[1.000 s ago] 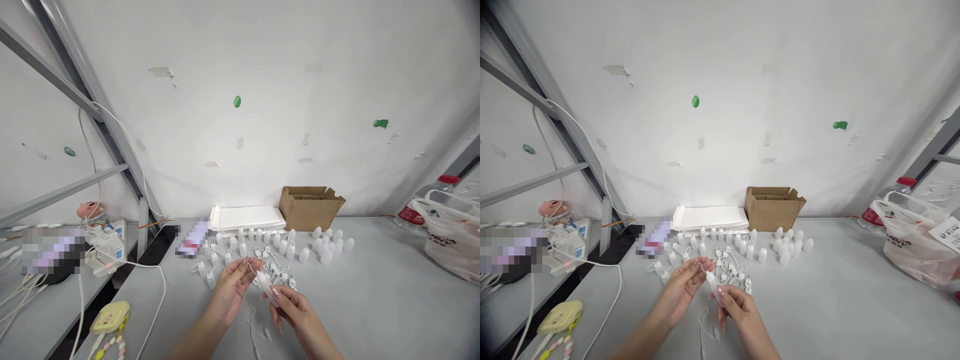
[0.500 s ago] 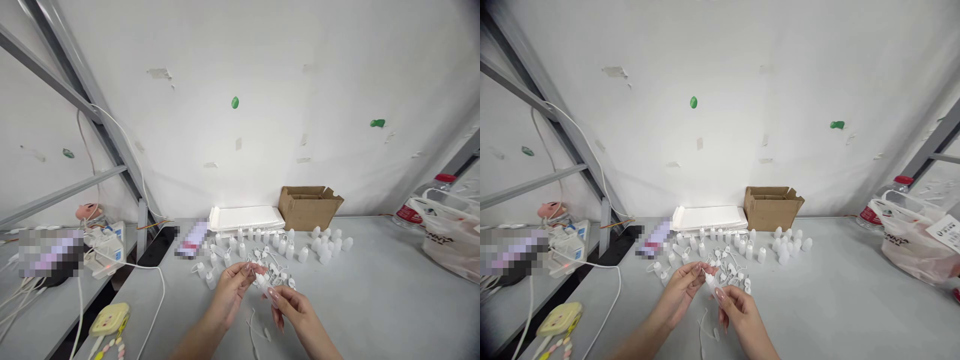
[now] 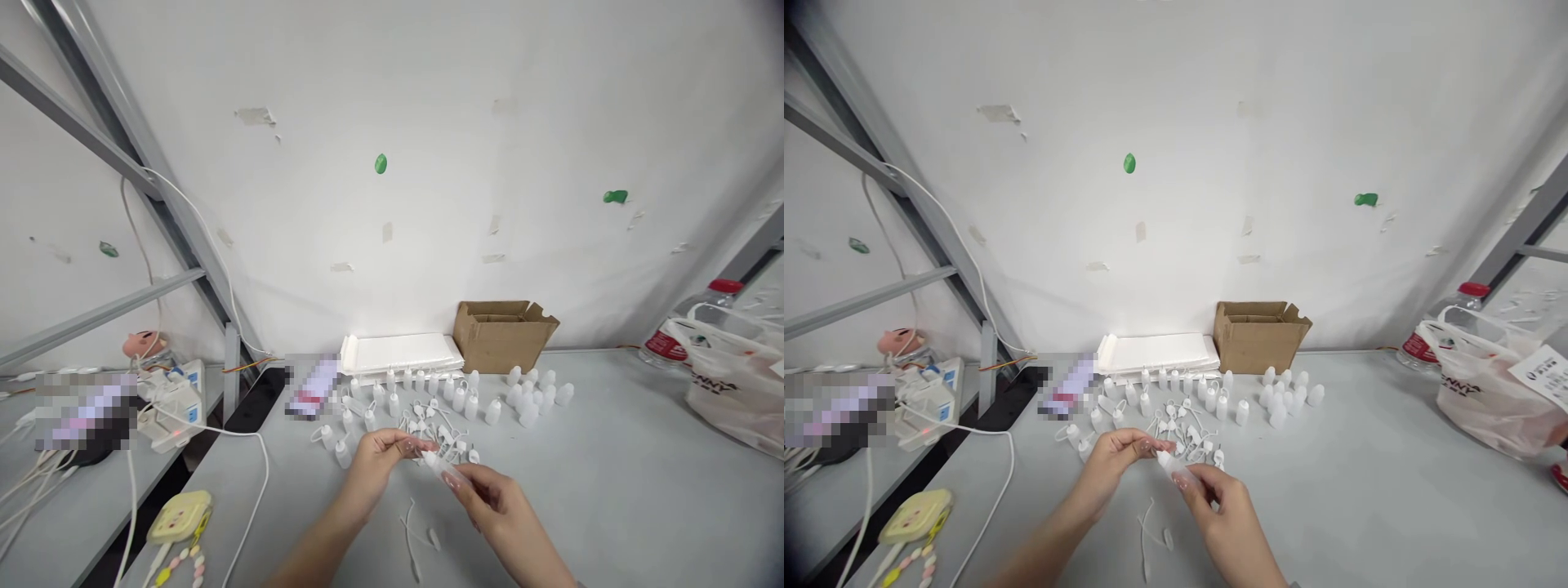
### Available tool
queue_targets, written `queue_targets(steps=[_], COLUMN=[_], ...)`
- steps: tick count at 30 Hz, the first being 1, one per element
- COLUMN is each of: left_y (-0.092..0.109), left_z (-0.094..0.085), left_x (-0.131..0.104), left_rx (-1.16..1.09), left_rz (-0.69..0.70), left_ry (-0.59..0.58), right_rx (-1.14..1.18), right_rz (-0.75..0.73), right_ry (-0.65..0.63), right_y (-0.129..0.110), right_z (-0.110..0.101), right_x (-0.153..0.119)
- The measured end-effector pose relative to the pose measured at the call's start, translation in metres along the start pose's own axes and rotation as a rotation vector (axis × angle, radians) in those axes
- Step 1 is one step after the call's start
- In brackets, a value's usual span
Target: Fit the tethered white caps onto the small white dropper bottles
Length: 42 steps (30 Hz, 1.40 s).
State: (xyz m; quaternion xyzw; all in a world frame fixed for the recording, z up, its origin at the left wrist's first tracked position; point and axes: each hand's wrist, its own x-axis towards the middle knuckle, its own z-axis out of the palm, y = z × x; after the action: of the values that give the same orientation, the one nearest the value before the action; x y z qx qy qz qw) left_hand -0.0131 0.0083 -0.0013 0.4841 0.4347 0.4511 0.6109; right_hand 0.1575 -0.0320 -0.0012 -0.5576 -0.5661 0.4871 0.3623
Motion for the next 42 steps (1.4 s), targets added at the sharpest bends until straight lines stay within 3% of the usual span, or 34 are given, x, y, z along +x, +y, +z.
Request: queue_targets(steps=[9,15,20,25,30,33,37,42], left_y=[-0.004,0.005,0.003,-0.003,0.003,-0.002,-0.016,-0.024], left_z=[-0.002,0.0,0.006,0.005,-0.024,-0.053,-0.087,-0.102], left_x=[0.004,0.001,-0.01,-0.028,-0.054,-0.068,-0.072,-0.057], left_rx=[0.071,-0.083,-0.028,0.093,0.52,0.707,0.784,0.69], left_rz=[-0.054,0.034,0.025,0.077,0.084,-0.007,-0.088,-0.108], left_ry=[-0.052,-0.021,-0.034,0.08,0.422,0.485,0.606,0.772], right_rx=[-0.02,0.356,0.497,0.405,0.355,0.348,0.343,0.358], right_rz=[-0.02,-0.008,-0.031,-0.067,-0.019,0.014,0.032,0.076], right_ry=[-0.061,-0.205,-0.268,-0.364,-0.317,-0.28,-0.247,-0.249], right_y=[0.006,0.015,0.02,0.022,0.023,0.023,0.021,0.022], right_z=[0.002,0.009,0.014,0.024,0.027,0.023,0.019,0.02], right_x=[0.005,0.015,0.016,0.014,0.014,0.015,0.016,0.019])
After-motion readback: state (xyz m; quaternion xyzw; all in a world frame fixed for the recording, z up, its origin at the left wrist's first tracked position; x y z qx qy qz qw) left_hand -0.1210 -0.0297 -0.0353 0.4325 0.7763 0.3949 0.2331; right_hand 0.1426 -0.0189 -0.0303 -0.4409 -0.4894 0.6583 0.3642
